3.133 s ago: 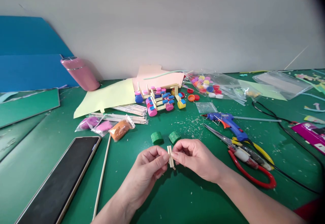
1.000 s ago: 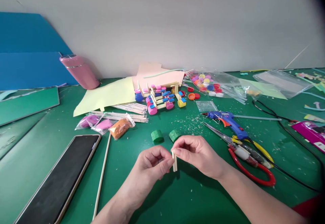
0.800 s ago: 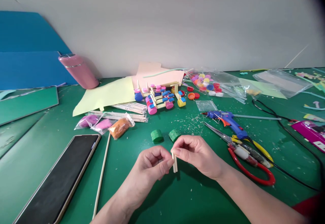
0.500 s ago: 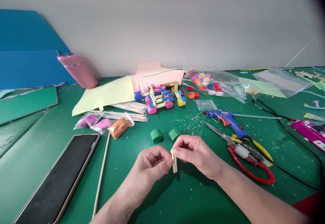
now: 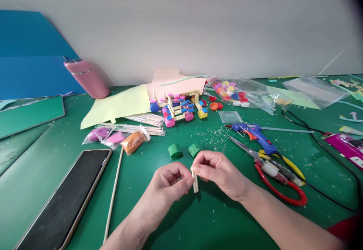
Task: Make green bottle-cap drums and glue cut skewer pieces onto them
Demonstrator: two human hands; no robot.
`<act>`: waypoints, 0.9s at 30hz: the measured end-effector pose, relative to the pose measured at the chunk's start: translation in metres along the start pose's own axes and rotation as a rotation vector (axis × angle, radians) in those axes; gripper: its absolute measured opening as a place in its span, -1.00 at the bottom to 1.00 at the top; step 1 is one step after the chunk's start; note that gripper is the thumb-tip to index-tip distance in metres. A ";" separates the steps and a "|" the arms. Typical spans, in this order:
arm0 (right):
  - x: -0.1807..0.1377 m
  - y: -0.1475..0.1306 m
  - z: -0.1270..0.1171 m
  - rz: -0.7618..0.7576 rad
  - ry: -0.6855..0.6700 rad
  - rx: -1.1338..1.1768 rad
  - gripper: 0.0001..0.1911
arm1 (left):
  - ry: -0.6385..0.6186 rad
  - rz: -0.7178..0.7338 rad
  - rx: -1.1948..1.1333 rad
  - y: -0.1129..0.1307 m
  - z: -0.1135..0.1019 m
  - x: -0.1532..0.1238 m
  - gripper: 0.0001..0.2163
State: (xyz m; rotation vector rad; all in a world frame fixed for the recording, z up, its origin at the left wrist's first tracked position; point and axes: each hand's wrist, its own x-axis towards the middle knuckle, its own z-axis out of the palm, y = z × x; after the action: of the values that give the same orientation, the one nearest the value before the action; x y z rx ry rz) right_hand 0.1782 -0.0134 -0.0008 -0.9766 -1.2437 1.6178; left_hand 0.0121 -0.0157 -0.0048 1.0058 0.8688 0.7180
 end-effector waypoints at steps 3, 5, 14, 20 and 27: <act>0.000 -0.001 0.001 -0.016 0.009 -0.034 -0.78 | 0.029 -0.032 -0.046 0.000 0.000 0.001 -0.82; 0.000 -0.001 0.001 -0.024 0.009 -0.044 -0.78 | 0.049 -0.055 -0.108 0.000 0.000 0.002 -0.83; -0.001 -0.002 0.002 0.015 -0.020 -0.178 -0.71 | 0.111 -0.013 -0.321 0.005 0.000 0.005 -0.82; -0.002 -0.001 0.002 0.011 -0.047 -0.197 -0.74 | 0.105 -0.008 -0.342 0.004 0.001 0.004 -0.83; -0.001 -0.001 0.001 0.003 -0.062 -0.204 -0.75 | 0.096 -0.020 -0.321 0.004 0.001 0.004 -0.83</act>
State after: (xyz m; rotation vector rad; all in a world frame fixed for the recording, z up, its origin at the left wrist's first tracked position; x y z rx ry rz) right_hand 0.1779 -0.0146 0.0001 -1.0596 -1.4731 1.5554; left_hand 0.0143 -0.0116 -0.0016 0.6799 0.8141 0.8639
